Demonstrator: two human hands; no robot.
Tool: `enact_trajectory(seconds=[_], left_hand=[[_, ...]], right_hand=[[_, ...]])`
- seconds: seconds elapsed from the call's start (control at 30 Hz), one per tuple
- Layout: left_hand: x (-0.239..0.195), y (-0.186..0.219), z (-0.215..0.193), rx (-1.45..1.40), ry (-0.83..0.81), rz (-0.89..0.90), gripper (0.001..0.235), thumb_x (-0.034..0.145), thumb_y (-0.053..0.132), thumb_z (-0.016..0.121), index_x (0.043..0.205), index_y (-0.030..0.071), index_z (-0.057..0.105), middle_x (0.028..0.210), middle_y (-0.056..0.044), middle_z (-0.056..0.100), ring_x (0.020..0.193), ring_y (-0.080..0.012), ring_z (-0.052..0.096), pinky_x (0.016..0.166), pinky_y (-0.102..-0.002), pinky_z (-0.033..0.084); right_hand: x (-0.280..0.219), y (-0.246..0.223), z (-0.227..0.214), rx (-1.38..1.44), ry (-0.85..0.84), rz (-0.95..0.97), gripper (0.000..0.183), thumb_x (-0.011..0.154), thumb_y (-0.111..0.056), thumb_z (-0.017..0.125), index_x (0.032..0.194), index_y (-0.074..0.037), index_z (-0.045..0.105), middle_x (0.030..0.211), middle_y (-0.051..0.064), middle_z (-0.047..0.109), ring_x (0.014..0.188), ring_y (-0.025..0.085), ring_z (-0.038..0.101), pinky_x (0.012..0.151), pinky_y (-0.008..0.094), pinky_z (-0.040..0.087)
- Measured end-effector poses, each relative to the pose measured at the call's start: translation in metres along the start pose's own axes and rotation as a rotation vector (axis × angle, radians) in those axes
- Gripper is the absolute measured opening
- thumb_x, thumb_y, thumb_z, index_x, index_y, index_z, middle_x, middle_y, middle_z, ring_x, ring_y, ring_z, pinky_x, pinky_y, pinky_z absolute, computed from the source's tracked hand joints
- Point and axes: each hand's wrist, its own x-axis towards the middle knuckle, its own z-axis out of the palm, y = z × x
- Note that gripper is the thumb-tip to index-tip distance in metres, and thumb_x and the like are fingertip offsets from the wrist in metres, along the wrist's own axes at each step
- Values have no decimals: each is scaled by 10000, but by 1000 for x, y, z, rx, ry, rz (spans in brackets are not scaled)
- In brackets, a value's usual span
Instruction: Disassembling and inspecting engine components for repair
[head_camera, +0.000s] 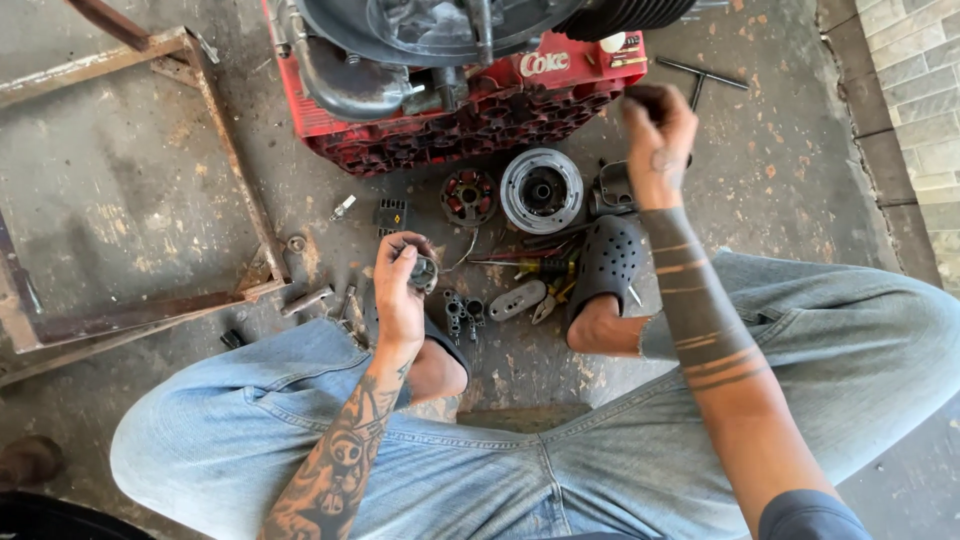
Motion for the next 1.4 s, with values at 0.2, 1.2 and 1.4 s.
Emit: enact_trajectory(seconds=[0.2, 1.2, 1.4], left_hand=[[2, -6, -10, -60, -32, 0, 249, 978, 178, 483, 1175, 53, 569, 1007, -49, 623, 801, -98, 525, 679, -241, 401], [-37, 63, 47, 368, -391, 174, 496, 896, 21, 457, 1392, 33, 458, 1261, -116, 546, 1072, -200, 528, 981, -313, 435], [-38, 70, 56, 443, -395, 262, 509, 891, 15, 489, 1400, 22, 466, 1324, -135, 527, 1089, -215, 552, 993, -325, 453]], right_hand=[[27, 12, -9, -227, 91, -211, 132, 892, 60, 731, 1024, 52, 719, 952, 110, 642, 802, 198, 608, 745, 300, 525], [52, 41, 44, -1165, -4, -458, 136, 860, -322, 789, 885, -188, 797, 993, 42, 700, 851, 219, 506, 882, 406, 280], [39, 1, 44, -992, 118, -529, 49, 841, -208, 811, 873, -173, 797, 944, 19, 770, 796, 171, 468, 831, 348, 309]])
